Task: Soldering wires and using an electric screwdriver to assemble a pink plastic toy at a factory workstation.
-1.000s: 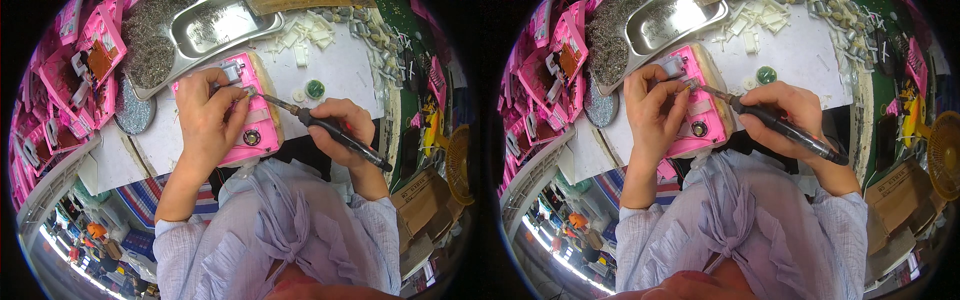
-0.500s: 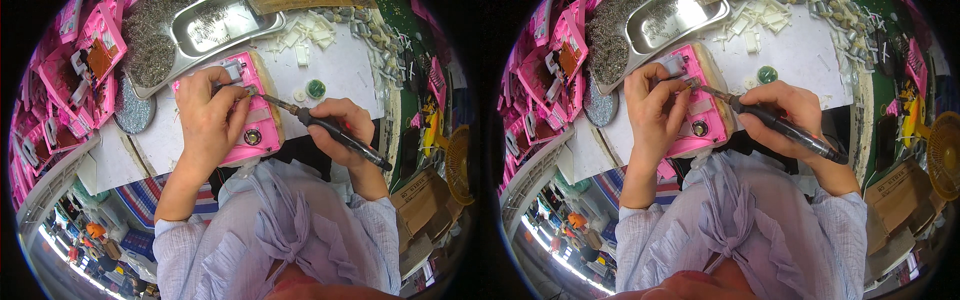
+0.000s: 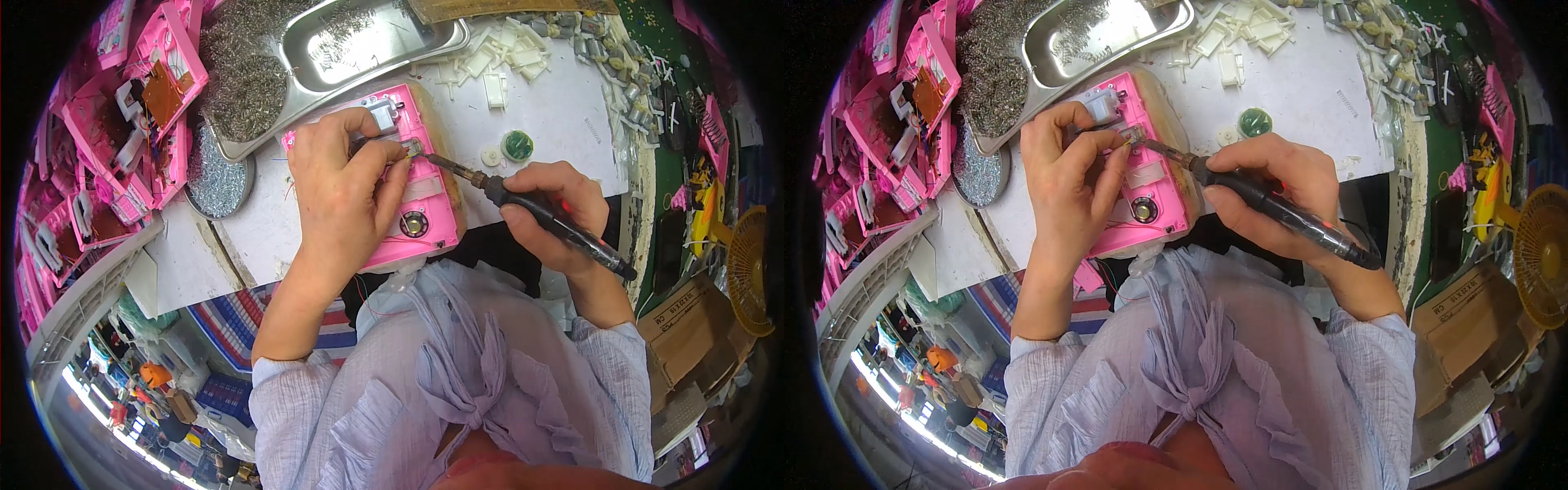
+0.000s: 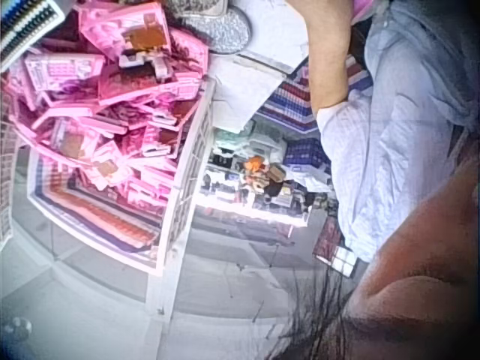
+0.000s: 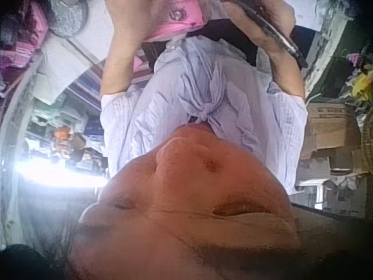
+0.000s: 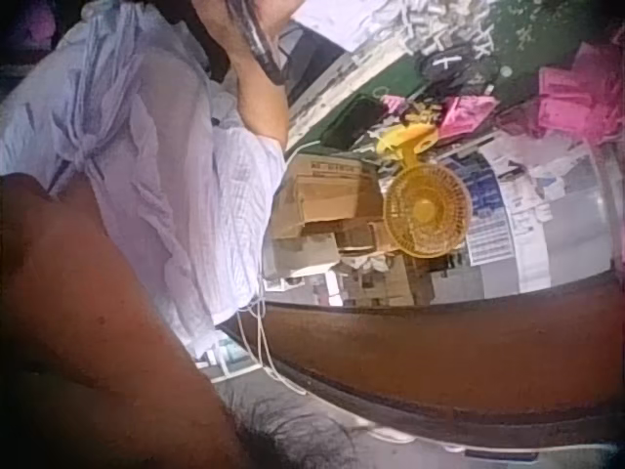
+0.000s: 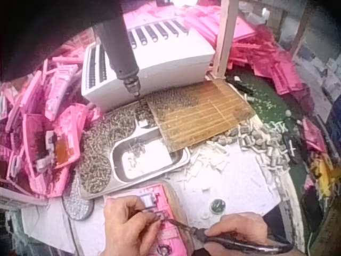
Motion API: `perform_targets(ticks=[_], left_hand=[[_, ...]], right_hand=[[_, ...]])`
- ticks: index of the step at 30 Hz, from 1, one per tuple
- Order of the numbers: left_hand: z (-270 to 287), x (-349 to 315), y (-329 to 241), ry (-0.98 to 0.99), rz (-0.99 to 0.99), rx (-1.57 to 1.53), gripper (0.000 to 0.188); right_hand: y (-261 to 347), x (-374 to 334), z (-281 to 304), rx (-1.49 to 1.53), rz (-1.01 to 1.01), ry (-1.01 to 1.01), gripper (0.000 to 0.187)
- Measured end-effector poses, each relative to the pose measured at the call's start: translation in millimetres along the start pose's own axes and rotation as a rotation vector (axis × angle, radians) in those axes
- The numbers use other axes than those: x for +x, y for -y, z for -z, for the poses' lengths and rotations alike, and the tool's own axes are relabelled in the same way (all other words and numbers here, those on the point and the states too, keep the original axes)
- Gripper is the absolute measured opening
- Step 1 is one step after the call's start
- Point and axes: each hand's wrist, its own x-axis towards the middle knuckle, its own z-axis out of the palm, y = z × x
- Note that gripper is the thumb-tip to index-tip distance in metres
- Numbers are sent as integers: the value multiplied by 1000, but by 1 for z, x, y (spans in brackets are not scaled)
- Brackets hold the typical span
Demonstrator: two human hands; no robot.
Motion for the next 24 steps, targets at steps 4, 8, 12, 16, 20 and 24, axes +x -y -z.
perform_targets(ticks=[4, 8, 12, 16, 20, 24], left_hand=[[0, 0, 0, 1, -3, 6, 17], [0, -1, 0, -8, -7, 17, 17], [0, 1, -1, -2, -5, 20, 17], [1, 1, -2, 7, 6, 27, 17], [3, 1, -3, 10, 8, 23, 17], [1, 0, -1, 19, 9, 14, 17]], right_hand=[[0, -3, 0, -3, -15, -4, 26], [-5, -9, 0, 36, -32, -29, 26], [-6, -9, -1, 22, -5, -57, 27], [-3, -8, 0, 23, -22, -28, 27], [-2, -5, -1, 26, -32, -6, 27], [0, -3, 0, 4, -26, 6, 26]])
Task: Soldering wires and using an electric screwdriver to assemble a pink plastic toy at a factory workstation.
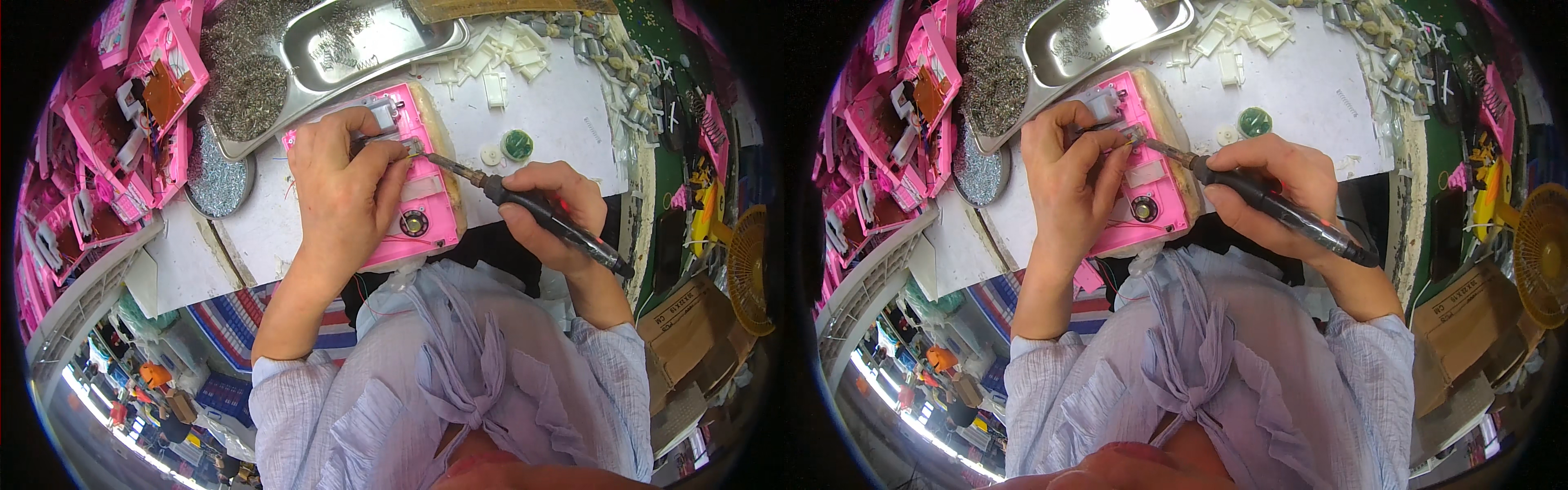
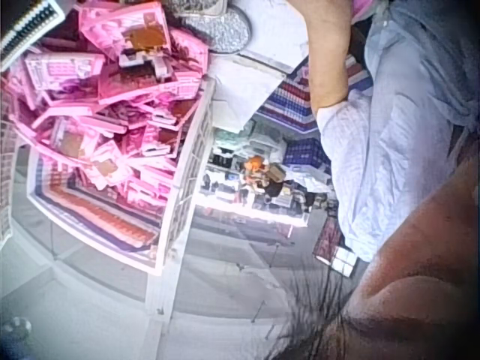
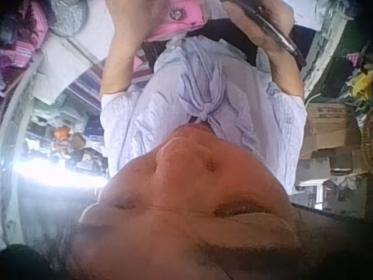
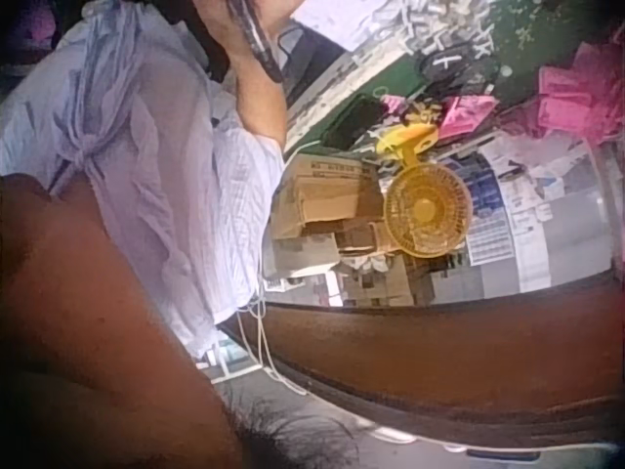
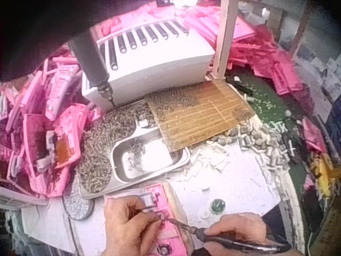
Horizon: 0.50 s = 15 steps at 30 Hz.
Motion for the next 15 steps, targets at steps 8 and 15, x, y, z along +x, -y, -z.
perform_targets(ticks=[8, 15], left_hand=[[-1, 0, 1, -3, -14, 2, 17], [0, 1, -1, -3, 0, 9, 16]], right_hand=[[-1, -1, 1, 5, 6, -36, 26], [0, 0, 2, -5, 25, -25, 26]])
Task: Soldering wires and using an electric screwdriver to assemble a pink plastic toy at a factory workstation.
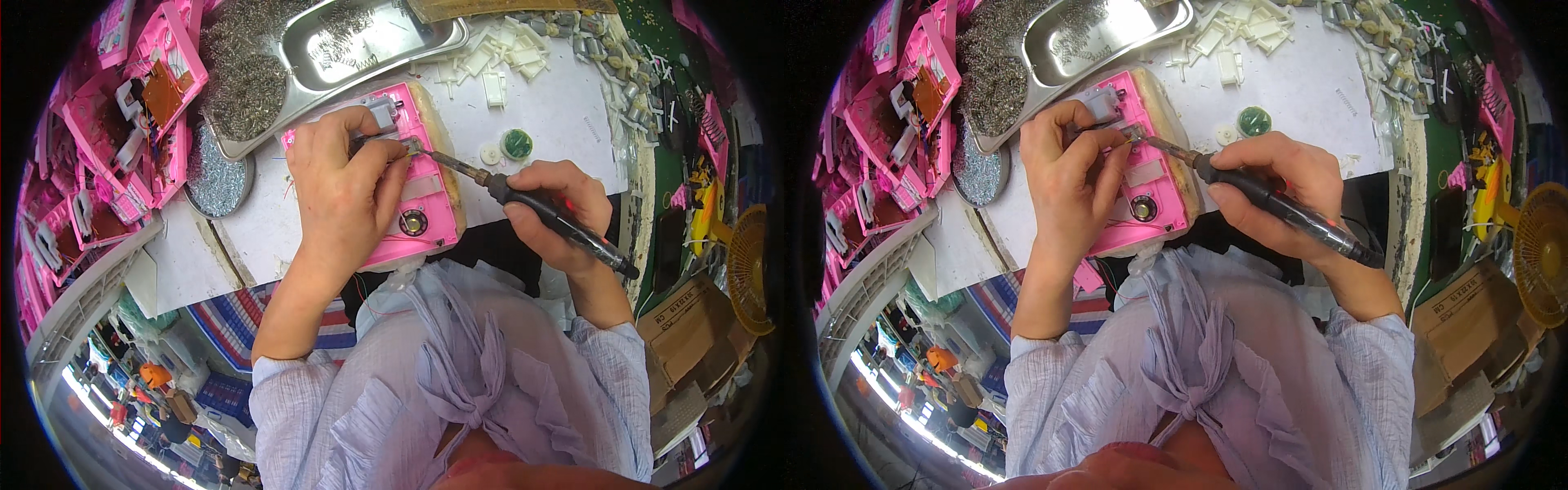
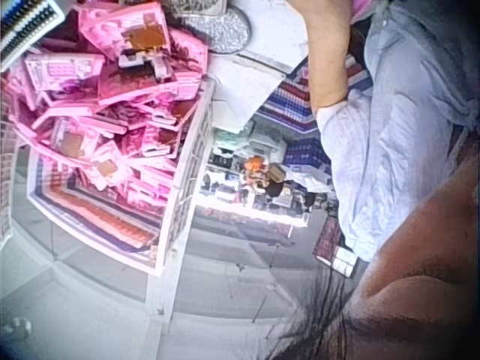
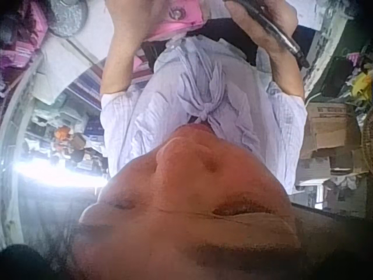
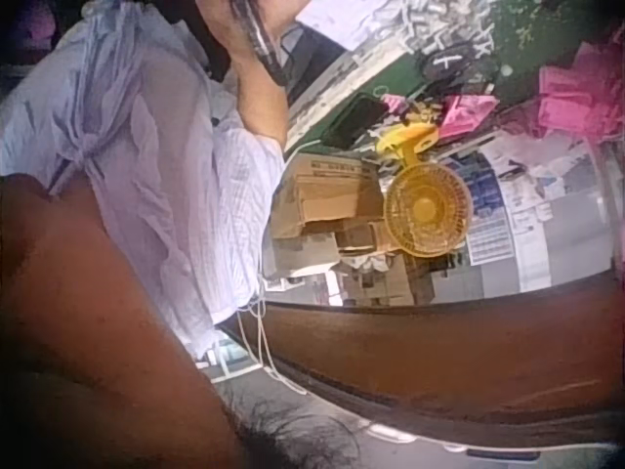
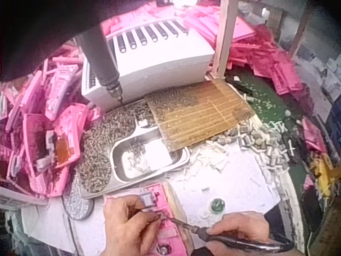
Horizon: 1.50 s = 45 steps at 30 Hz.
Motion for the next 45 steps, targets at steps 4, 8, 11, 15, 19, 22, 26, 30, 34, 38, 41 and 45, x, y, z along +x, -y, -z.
perform_targets(ticks=[4, 8, 11, 15, 19, 22, 26, 30, 34, 38, 41, 45], left_hand=[[-2, -1, 1, -14, -16, 6, 16], [-1, -1, 1, -22, -19, 14, 17], [-2, 0, 1, -28, -29, 13, 17], [-2, 0, 1, -29, -30, 12, 17], [0, 1, 0, -17, -28, 17, 17], [0, 1, 0, -13, -24, 22, 17], [0, 1, 0, -9, -16, 31, 17], [-1, 1, 0, -15, -15, 26, 17], [0, 0, -1, -4, -11, 29, 18], [1, 2, -2, 9, 0, 39, 18], [1, 2, -3, 13, 9, 41, 18], [0, 1, -3, 11, 8, 47, 18]], right_hand=[[-1, 0, -1, 4, 1, 7, 26], [2, 1, -1, -10, -24, 31, 25], [-1, 0, -1, -28, 20, 2, 26], [-2, -2, 0, -8, 5, -23, 26], [-2, -2, 1, -26, 2, -28, 26], [0, -1, 1, -20, -3, -32, 26], [0, 1, 4, -8, -11, -11, 26], [2, 2, 6, -12, -22, -18, 26], [1, 0, 9, -10, -33, -15, 27], [1, 2, 11, -9, 2, -14, 28], [1, 3, 13, -27, 25, -16, 28], [-1, 4, 15, -29, 52, -15, 28]])
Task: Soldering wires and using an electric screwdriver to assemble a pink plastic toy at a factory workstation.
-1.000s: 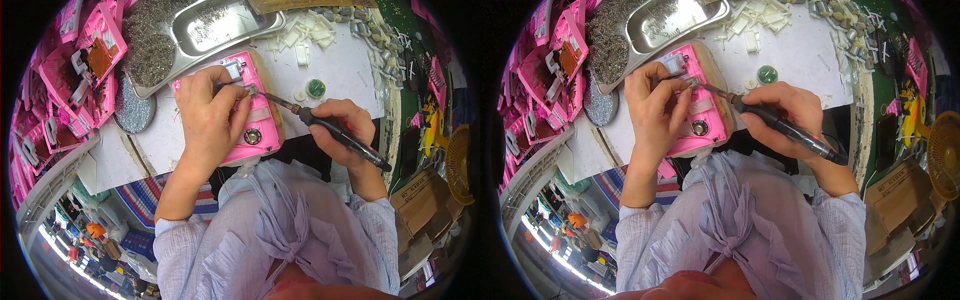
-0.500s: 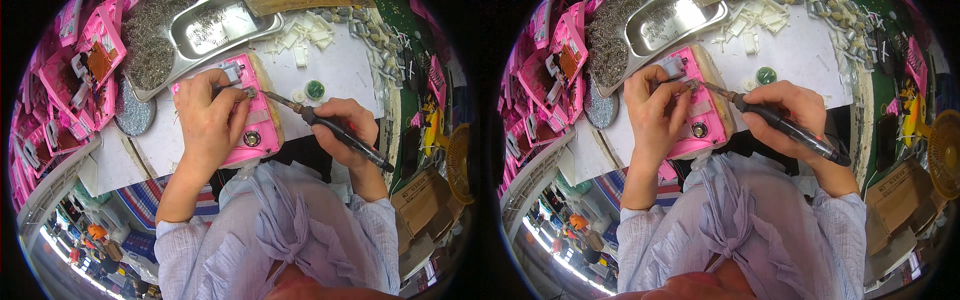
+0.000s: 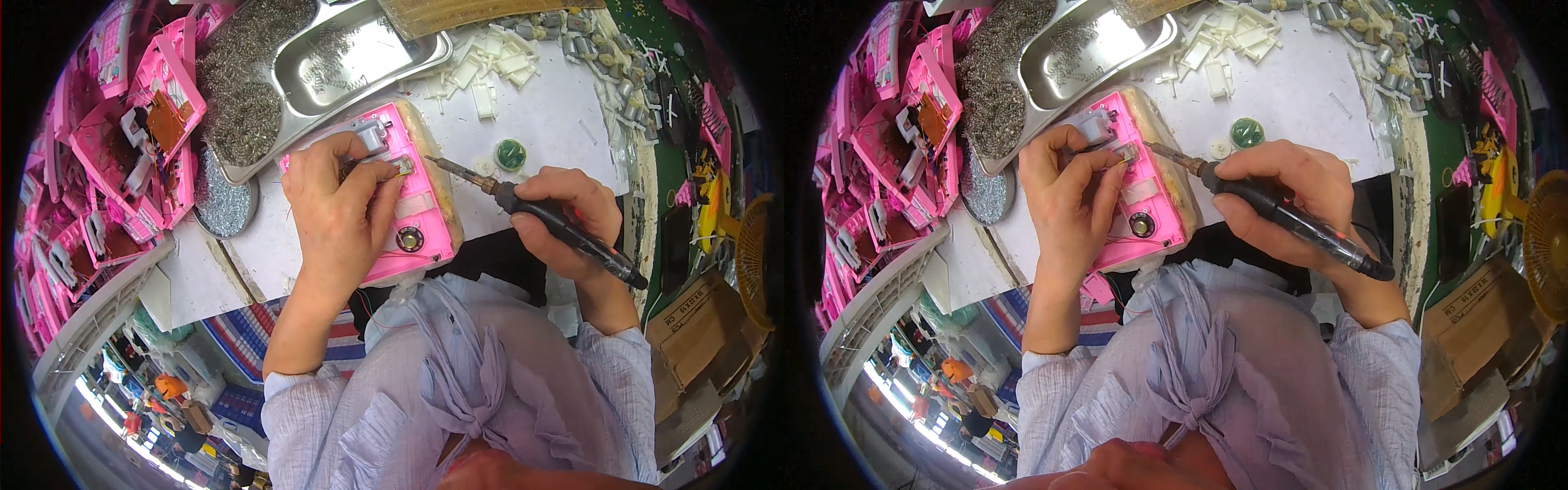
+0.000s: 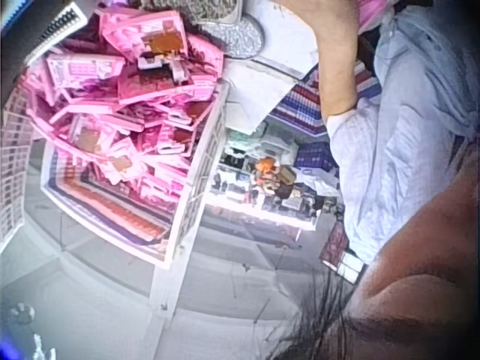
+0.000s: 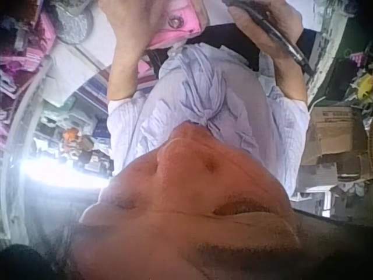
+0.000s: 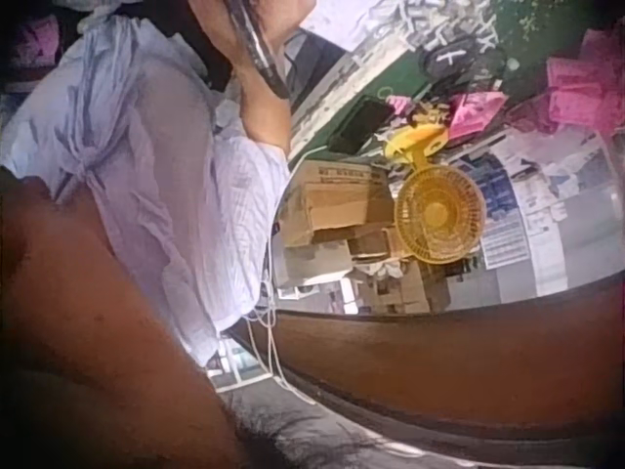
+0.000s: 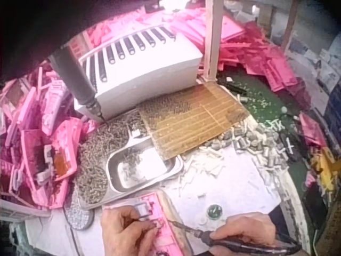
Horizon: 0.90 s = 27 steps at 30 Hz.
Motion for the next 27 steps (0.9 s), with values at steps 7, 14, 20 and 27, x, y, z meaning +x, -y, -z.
perform_targets(ticks=[7, 14, 20, 27], left_hand=[[0, -1, 0, -13, -6, 1, 17], [-1, 5, -7, 4, 18, 45, 13], [-1, 13, -15, 47, 49, 134, 11], [1, 15, -16, 81, 52, 173, 11]], right_hand=[[2, 1, 1, -4, -17, 21, 28], [-3, 6, -7, 4, 43, 0, 27], [-5, 10, -12, 4, 27, 35, 28], [-7, 11, -14, -15, 44, 44, 28]])
